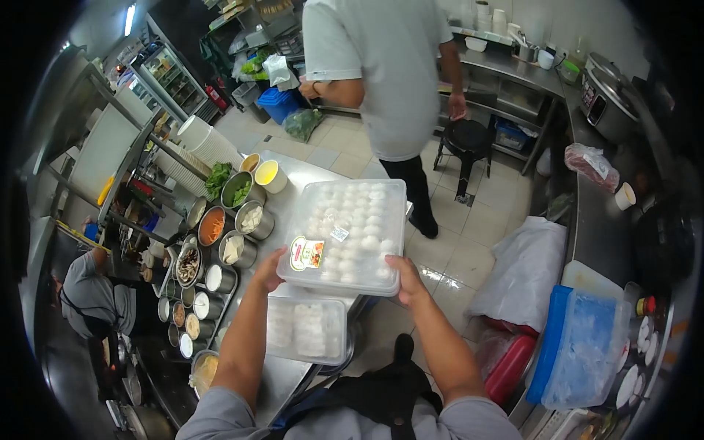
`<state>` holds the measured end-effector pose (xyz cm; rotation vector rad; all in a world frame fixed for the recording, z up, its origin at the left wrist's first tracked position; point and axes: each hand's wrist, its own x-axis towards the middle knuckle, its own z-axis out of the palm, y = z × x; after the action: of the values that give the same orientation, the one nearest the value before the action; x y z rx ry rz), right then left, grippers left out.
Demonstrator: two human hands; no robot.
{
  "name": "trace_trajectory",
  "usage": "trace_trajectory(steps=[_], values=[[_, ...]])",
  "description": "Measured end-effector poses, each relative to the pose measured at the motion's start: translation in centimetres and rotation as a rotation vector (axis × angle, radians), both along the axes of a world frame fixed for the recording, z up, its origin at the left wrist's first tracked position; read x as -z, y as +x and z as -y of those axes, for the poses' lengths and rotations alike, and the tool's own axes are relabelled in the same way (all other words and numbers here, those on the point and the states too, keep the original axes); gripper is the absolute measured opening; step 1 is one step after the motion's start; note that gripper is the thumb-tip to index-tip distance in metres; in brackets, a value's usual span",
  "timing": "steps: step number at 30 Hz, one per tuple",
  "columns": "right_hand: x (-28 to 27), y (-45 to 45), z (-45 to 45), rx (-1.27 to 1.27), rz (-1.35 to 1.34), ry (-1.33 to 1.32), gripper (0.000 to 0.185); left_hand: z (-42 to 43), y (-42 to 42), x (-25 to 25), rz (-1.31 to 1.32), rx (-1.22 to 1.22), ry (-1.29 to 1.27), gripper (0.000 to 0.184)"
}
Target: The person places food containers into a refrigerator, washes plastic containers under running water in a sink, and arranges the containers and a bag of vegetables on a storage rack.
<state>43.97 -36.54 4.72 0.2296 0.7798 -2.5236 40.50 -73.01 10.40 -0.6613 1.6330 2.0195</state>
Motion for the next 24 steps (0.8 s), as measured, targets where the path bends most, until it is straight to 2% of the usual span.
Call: trace_trajectory(steps=[2, 4, 7, 10, 12, 14, 16, 17, 19, 20, 22, 24], values=[[0.6, 0.9, 0.2, 0.043, -0.058, 0.059, 0.054, -0.8, -0.1, 1.1, -0.015, 0.024, -0.029, 0.052], [-1.2, 1.4, 0.4, 0.091, -0.121, 0.117, 0.053, -1.3, -0.3, 0.6, -0.035, 0.052, -0.059, 0.050], [-3.4, 3.1, 0.6, 0.154, -0.082, 0.027, 0.053, -1.1, -0.1, -1.0, -0.059, 0.176, -0.100, 0.042], [-5.3, 6.5, -1.0, 0.292, -0.094, 0.156, 0.052, -2.4, 1.4, -2.8, -0.213, 0.119, -0.148, 0.033], [-7.6, 10.4, -0.8, 0.315, -0.190, 0.118, 0.051, -1.9, 3.4, -4.4, -0.366, 0.213, 0.053, 0.033], [-12.7, 15.9, 0.0, 0.410, -0.202, 0.169, 0.052, -1.1, 6.0, -7.0, -0.495, 0.248, 0.268, 0.062], [-16.5, 21.2, 1.5, 0.495, -0.272, 0.094, 0.055, -2.6, 10.4, -12.9, -0.532, 0.260, 0.842, 0.065], [-18.4, 23.9, 2.8, 0.516, -0.275, 0.112, 0.055, -3.8, 10.6, -10.8, -0.526, 0.277, 0.863, 0.065], [-21.9, 29.2, 5.1, 0.577, -0.365, 0.124, 0.061, -7.4, 10.0, -4.7, -0.631, -0.165, 1.079, 0.064], [-22.8, 31.6, 6.3, 0.605, -0.369, 0.142, 0.061, -10.7, 12.1, -4.3, -0.609, -0.222, 1.157, 0.064], [-23.9, 36.1, 8.7, 0.802, -0.450, 0.349, 0.055, -15.8, 18.7, -5.0, -0.487, -0.136, 1.251, 0.064], [-24.8, 40.4, 10.6, 0.875, -0.471, 0.408, 0.055, -16.6, 24.4, -5.4, -0.364, 0.018, 1.235, 0.064]])
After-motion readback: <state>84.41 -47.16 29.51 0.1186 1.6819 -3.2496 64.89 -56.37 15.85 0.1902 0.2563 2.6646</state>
